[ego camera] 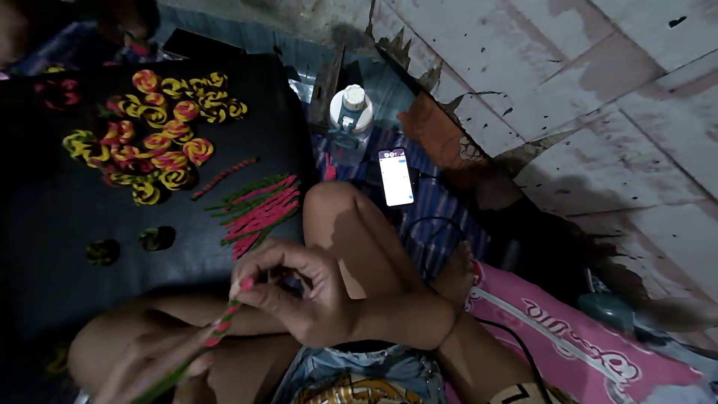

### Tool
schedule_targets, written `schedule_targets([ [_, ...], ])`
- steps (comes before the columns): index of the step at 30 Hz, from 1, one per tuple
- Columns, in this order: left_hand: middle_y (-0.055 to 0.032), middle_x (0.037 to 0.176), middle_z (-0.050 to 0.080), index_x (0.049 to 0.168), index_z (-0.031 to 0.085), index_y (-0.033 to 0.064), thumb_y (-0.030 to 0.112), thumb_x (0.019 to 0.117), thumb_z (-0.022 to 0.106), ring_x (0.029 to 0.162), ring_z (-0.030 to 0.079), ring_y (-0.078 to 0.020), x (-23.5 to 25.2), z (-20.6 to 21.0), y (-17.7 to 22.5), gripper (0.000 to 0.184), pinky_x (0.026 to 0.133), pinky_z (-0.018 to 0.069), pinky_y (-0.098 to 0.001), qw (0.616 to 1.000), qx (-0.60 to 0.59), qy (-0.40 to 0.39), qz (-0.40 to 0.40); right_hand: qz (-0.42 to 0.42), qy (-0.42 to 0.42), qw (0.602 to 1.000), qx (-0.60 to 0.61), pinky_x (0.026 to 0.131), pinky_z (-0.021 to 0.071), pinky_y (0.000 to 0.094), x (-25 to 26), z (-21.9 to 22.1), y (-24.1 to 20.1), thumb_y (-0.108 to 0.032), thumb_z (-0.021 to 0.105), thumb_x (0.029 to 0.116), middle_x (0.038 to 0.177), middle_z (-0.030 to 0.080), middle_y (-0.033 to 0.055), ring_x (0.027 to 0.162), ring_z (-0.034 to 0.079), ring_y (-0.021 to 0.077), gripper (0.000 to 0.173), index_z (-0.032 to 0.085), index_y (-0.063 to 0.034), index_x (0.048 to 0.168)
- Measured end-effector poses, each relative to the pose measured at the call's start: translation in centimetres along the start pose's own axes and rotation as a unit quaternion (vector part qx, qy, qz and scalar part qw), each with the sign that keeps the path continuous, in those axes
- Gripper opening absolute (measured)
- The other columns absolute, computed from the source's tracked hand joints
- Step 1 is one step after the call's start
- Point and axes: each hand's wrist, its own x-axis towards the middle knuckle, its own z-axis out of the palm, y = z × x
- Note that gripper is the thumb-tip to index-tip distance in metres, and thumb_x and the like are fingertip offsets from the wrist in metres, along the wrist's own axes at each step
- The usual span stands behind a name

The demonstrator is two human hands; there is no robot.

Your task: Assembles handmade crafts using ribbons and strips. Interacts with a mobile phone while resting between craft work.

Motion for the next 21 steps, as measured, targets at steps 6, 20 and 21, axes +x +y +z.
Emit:
schedule_targets([
  [6, 0.0149, 0.065, 0.064, 0.091, 0.079, 0.0233, 0.040, 0.0946, 0.067, 0.053, 0.056, 0.0079, 0.6, 0.8, 1.2, 0.021, 0.049, 0.0454, -0.0097, 0.738, -0.518, -0.116, -0.417, -0.181, -0.060, 0.976, -0.103, 0.088, 0.0543, 0.0275, -0.1, -0.4, -0.1, -0.013, 0.059, 0.1021, 0.093, 0.069, 0.0135, 0.091, 0.067, 0.0158, 0.017, 0.063, 0.0023, 0.096],
  [20, 0.0199, 0.090, 0.070, 0.107, 0.064, 0.0263, 0.024, 0.0877, 0.079, 0.075, 0.065, 0.0069, 1.3, 3.1, 0.4, 0.024, 0.066, 0.0545, -0.0107, 0.956, -0.197, 0.139, -0.170, -0.230, -0.036, 0.952, -0.198, 0.088, 0.0569, 0.0276, -0.8, -0.2, 0.6, -0.011, 0.062, 0.1003, 0.090, 0.071, 0.0140, 0.091, 0.069, 0.0181, 0.016, 0.068, 0.0019, 0.093],
  [21, 0.0205, 0.092, 0.072, 0.108, 0.069, 0.0270, 0.024, 0.0898, 0.076, 0.077, 0.065, 0.0075, 1.3, 3.4, 0.6, 0.020, 0.068, 0.0543, -0.0100, 0.962, -0.181, 0.129, -0.161, -0.225, -0.028, 0.953, -0.200, 0.088, 0.0566, 0.0275, -0.6, -0.3, 0.6, -0.010, 0.063, 0.0992, 0.090, 0.071, 0.0136, 0.091, 0.069, 0.0175, 0.014, 0.067, 0.0019, 0.093],
])
